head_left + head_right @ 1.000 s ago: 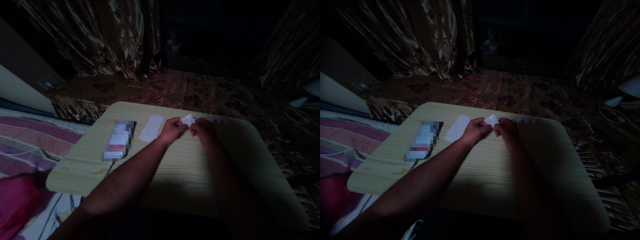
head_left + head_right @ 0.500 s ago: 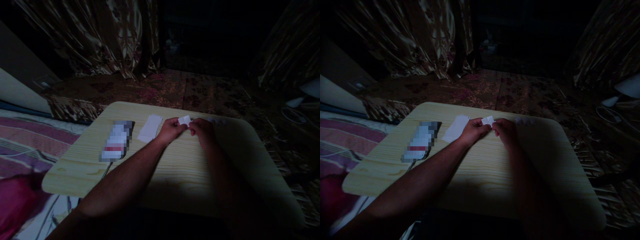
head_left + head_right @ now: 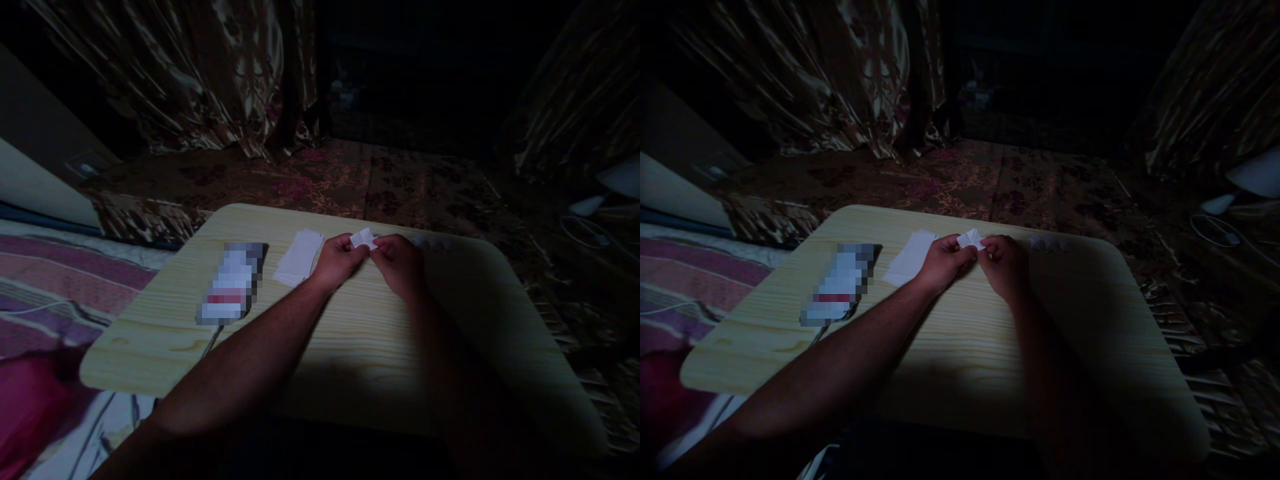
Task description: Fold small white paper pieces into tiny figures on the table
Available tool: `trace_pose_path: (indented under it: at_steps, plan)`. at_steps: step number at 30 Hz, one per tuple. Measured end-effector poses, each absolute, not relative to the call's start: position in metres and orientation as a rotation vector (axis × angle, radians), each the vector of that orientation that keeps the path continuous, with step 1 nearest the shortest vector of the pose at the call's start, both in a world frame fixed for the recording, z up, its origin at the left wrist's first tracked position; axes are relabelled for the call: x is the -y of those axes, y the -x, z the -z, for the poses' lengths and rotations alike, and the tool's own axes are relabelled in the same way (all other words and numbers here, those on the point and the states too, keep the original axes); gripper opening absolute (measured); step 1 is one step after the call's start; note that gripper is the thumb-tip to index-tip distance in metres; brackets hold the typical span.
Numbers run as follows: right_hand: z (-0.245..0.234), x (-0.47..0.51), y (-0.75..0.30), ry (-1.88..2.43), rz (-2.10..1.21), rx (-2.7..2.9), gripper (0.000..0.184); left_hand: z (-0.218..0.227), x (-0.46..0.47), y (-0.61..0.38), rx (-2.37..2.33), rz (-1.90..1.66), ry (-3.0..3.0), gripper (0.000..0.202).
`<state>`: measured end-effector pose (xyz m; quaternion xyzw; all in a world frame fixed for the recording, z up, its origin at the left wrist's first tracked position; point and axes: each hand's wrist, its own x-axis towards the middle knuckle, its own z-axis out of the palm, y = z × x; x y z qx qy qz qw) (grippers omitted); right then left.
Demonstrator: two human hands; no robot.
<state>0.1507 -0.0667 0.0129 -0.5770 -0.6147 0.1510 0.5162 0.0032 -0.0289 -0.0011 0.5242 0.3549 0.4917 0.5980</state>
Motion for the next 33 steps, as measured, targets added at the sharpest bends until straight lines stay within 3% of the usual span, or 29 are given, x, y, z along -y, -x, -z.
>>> trace_pose_path:
  at_steps: [6,33]
  plan:
    - [-0.021,0.070,-0.148,1.468,-0.443,1.415,0.012,-0.003,0.032,-0.005,-0.848,-1.134,-1.214,0.031]
    - [-0.014,0.072,-0.146,1.378,-0.065,1.636,0.011,-0.008,0.035,-0.003,-0.918,-1.087,-1.238,0.016]
